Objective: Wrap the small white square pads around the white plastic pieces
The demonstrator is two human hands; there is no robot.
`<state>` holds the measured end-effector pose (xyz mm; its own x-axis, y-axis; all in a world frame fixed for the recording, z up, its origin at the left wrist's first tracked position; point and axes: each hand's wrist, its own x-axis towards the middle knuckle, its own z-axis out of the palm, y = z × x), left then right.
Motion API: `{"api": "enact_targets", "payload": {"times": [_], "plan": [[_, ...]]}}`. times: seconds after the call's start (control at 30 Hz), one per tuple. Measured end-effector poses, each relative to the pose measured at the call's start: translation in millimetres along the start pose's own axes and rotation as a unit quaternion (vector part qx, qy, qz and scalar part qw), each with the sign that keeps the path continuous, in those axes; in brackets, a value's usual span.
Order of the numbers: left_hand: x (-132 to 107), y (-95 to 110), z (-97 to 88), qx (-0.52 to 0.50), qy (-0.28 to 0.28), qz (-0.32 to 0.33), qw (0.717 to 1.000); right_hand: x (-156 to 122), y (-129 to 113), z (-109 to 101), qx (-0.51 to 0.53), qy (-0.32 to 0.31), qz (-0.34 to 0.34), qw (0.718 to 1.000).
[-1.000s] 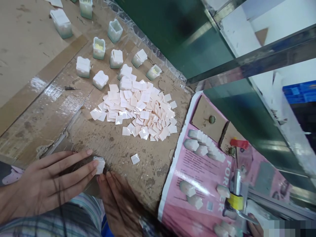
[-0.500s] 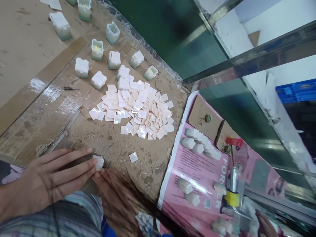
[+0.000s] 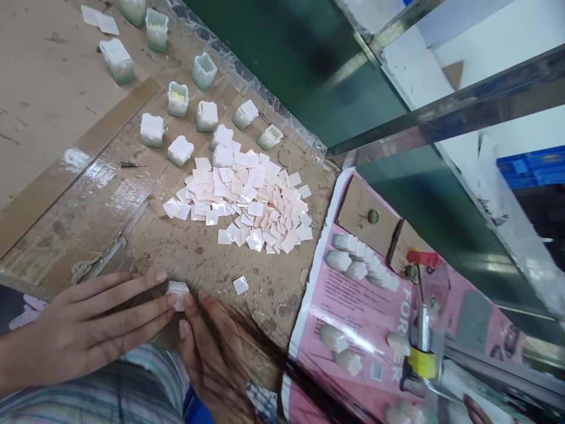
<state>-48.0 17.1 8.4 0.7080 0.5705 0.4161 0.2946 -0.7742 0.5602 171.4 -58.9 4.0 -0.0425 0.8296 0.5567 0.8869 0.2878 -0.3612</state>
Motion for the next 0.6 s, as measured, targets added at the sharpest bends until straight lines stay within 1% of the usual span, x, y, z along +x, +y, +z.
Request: {"api": "enact_targets", "payload": {"times": [0.03, 0.07, 0.13, 0.27, 0.47, 0.53, 0.6], "plan": [[0.2, 0.3, 1.3, 0.002, 0.002, -0.005, 1.0, -1.8, -1.0, 3.0, -0.004, 0.012, 0.006, 1.0], [-0.2, 0.7, 2.4, 0.007, 0.003, -0.008, 1.0, -2.9, -1.8, 5.2, -0.007, 0.009, 0.005, 1.0], [-1.7, 1.2, 3.4, 0.021, 0.005, -0.004, 1.0, -3.3, -2.7, 6.9, -0.011, -0.003, -0.007, 1.0], [-3.0, 2.0, 1.8, 0.023, -0.011, -0.013, 1.0, 1.9, -1.2, 3.0, 0.001, -0.033, -0.03, 0.999], [-1.6, 3.6, 5.4, 0.033, 0.011, -0.011, 0.999, 10.1, 3.1, 4.0, 0.082, -0.047, -0.03, 0.995], [-6.1, 3.5, 9.0, 0.05, 0.009, -0.019, 0.999, 9.6, 4.0, 4.7, 0.091, -0.057, -0.026, 0.994], [-13.4, 3.1, 13.5, 0.084, -0.009, -0.032, 0.996, 8.6, 4.2, 3.8, 0.095, -0.065, -0.011, 0.993]]}}
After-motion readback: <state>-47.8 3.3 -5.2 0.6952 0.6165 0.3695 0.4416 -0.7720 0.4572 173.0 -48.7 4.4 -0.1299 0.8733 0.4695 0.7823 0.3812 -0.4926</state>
